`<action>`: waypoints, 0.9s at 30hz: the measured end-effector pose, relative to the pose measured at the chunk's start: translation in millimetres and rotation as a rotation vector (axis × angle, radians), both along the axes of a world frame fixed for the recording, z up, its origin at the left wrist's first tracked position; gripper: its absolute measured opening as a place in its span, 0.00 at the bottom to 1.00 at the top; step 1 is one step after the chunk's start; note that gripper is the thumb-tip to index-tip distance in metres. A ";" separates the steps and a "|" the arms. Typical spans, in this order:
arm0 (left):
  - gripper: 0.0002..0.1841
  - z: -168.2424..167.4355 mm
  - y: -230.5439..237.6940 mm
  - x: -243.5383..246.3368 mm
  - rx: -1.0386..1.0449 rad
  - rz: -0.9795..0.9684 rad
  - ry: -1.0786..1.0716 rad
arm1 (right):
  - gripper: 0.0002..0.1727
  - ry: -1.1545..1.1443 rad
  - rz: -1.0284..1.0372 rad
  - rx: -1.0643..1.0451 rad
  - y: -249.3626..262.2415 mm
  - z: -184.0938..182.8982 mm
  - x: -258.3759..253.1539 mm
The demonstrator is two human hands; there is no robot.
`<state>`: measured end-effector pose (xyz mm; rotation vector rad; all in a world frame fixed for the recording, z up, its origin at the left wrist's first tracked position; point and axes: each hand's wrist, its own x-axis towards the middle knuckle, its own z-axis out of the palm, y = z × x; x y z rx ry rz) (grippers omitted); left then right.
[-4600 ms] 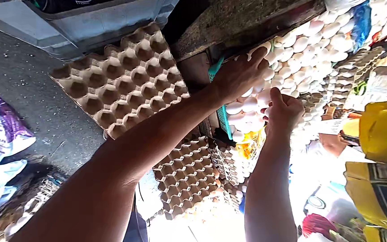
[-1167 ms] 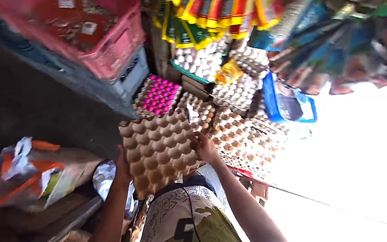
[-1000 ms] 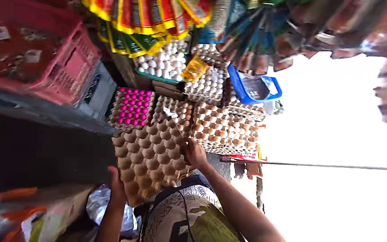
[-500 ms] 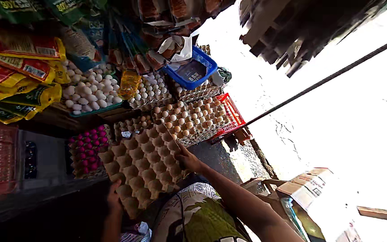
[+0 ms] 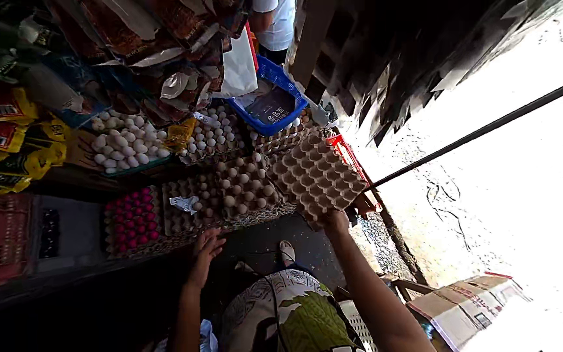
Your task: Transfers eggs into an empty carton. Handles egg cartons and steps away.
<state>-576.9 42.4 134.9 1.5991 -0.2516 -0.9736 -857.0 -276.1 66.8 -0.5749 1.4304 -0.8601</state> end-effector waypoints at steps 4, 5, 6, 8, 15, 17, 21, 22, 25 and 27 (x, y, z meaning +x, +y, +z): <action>0.21 -14.1 35.6 -37.6 0.240 0.258 0.096 | 0.28 -0.109 -0.214 0.127 -39.8 -38.0 37.2; 0.20 -16.1 47.8 -48.4 0.277 0.310 0.126 | 0.28 -0.101 -0.219 0.138 -43.0 -46.3 49.7; 0.20 -18.7 59.2 -58.8 0.298 0.354 0.156 | 0.29 -0.087 -0.214 0.135 -45.9 -56.0 62.1; 0.19 -20.1 76.3 -76.7 0.308 0.420 0.204 | 0.32 -0.056 -0.148 0.126 -54.2 -76.4 87.0; 0.21 -1.3 124.9 -87.4 0.314 0.579 0.193 | 0.38 0.127 0.224 0.323 -30.5 -89.7 116.0; 0.22 1.2 136.2 -86.6 0.325 0.539 0.159 | 0.38 0.432 0.280 0.265 -17.8 -88.6 107.3; 0.25 3.0 136.1 -58.7 0.441 0.472 0.159 | 0.35 0.746 0.613 -0.289 14.7 -66.1 112.3; 0.27 5.0 129.9 -42.0 0.461 0.439 0.148 | 0.33 0.699 0.794 -0.419 26.5 -55.6 121.8; 0.31 -10.0 101.8 28.6 0.484 0.373 0.014 | 0.21 0.600 1.339 -0.709 69.0 -31.3 179.6; 0.35 -37.6 77.1 83.5 0.510 0.350 -0.137 | 0.19 0.619 1.605 -0.861 102.9 -20.8 231.1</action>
